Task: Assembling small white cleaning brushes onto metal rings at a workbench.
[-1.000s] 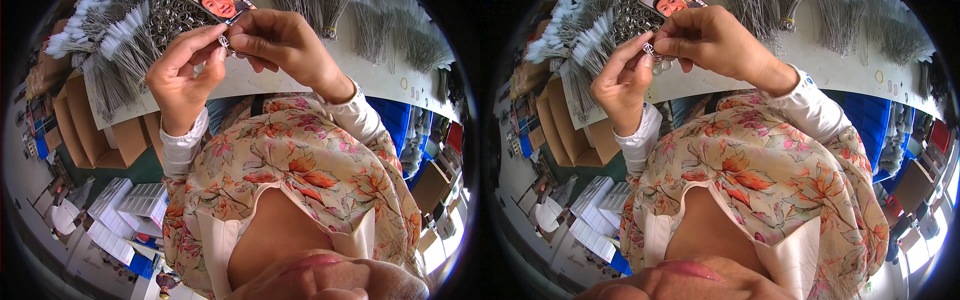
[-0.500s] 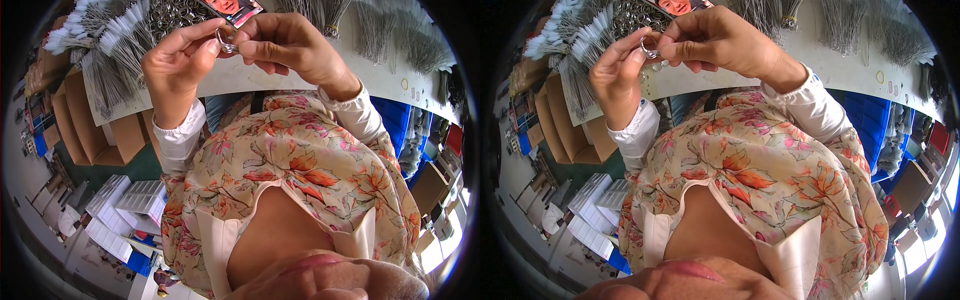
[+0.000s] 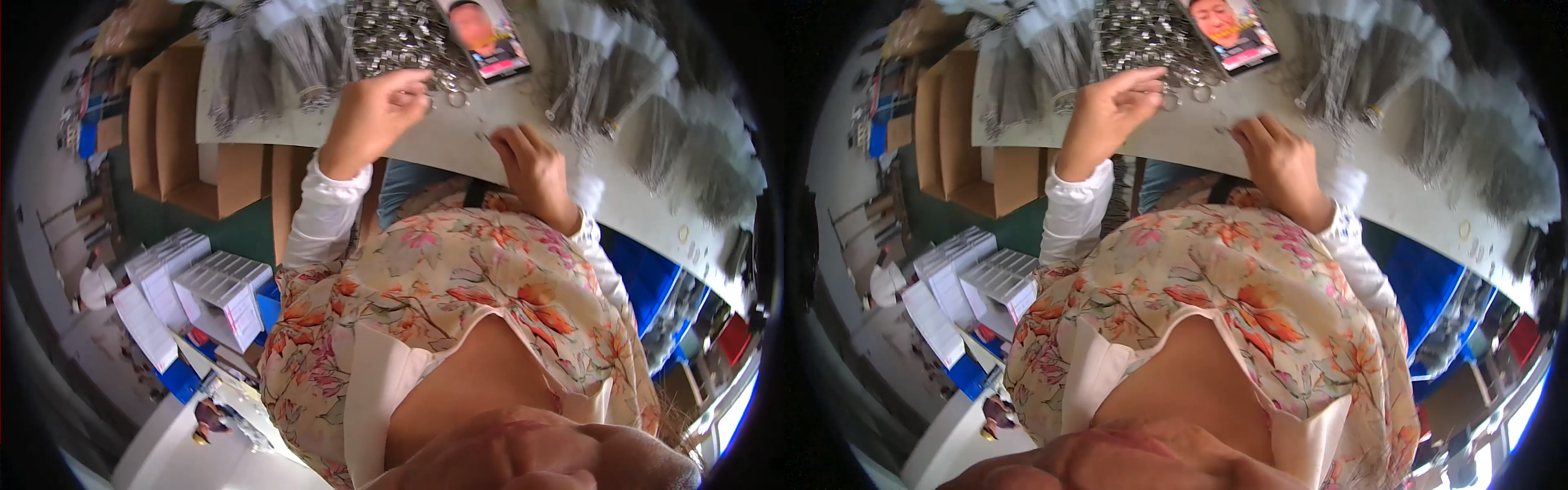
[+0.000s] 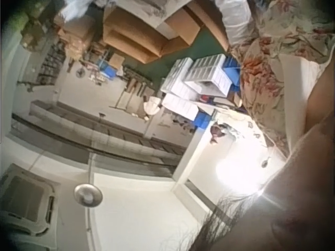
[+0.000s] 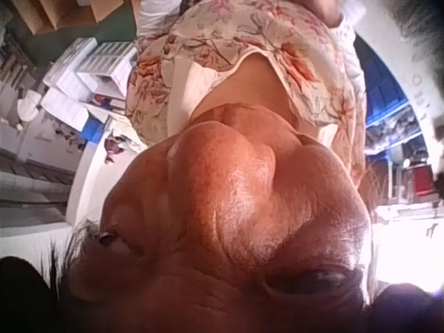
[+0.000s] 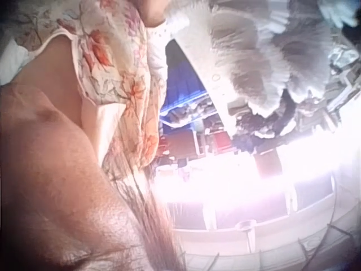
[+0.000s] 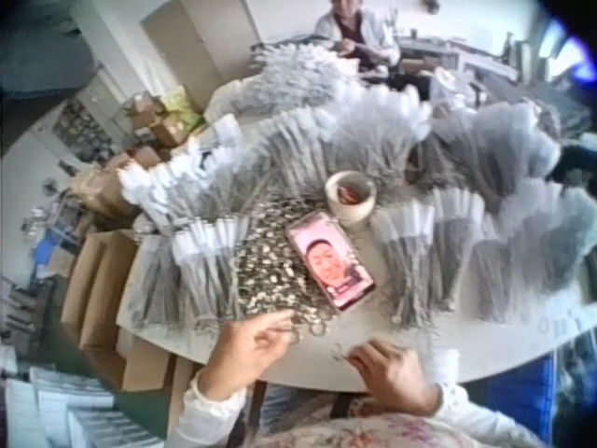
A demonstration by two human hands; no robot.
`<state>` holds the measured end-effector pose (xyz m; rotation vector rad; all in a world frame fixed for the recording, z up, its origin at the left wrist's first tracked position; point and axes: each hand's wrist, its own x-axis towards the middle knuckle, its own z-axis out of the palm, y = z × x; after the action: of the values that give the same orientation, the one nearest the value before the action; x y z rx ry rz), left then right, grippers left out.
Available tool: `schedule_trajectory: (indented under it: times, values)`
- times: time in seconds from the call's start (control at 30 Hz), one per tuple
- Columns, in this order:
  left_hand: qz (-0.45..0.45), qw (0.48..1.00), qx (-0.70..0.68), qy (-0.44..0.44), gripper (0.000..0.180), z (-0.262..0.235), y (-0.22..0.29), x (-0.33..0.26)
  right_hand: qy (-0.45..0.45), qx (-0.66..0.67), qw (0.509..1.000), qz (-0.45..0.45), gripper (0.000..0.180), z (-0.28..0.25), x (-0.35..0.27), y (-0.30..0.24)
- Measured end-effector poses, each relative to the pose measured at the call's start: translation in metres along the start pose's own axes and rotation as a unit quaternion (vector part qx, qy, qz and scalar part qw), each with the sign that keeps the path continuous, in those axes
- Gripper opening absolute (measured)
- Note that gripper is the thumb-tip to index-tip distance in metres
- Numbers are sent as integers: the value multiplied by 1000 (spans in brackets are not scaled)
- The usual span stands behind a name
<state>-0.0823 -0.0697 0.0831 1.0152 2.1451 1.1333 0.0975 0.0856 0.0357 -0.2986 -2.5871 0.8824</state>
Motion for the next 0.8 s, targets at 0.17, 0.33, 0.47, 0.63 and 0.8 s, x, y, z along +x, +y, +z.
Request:
schedule_trajectory:
  times: [0.17, 0.33, 0.47, 0.63, 0.8]
  values:
    - [-89, 946, -39, 308, 19, -142, -88, -10, -2, -44, 999, -30, 8, 1, -21, 6]
    - [-228, 913, 69, 331, 19, -191, -141, 11, -20, -30, 994, -102, 13, 15, -4, 0]
    - [-292, 888, 267, 235, 30, -175, -147, 33, -34, -9, 992, -120, 16, 19, 1, 6]
    - [-286, 923, 84, 244, 23, -181, -160, 24, -38, 28, 995, -90, 18, -3, -1, 3]
    - [-286, 924, 36, 251, 16, -185, -154, 19, 5, 82, 997, 5, 15, -32, -5, 12]
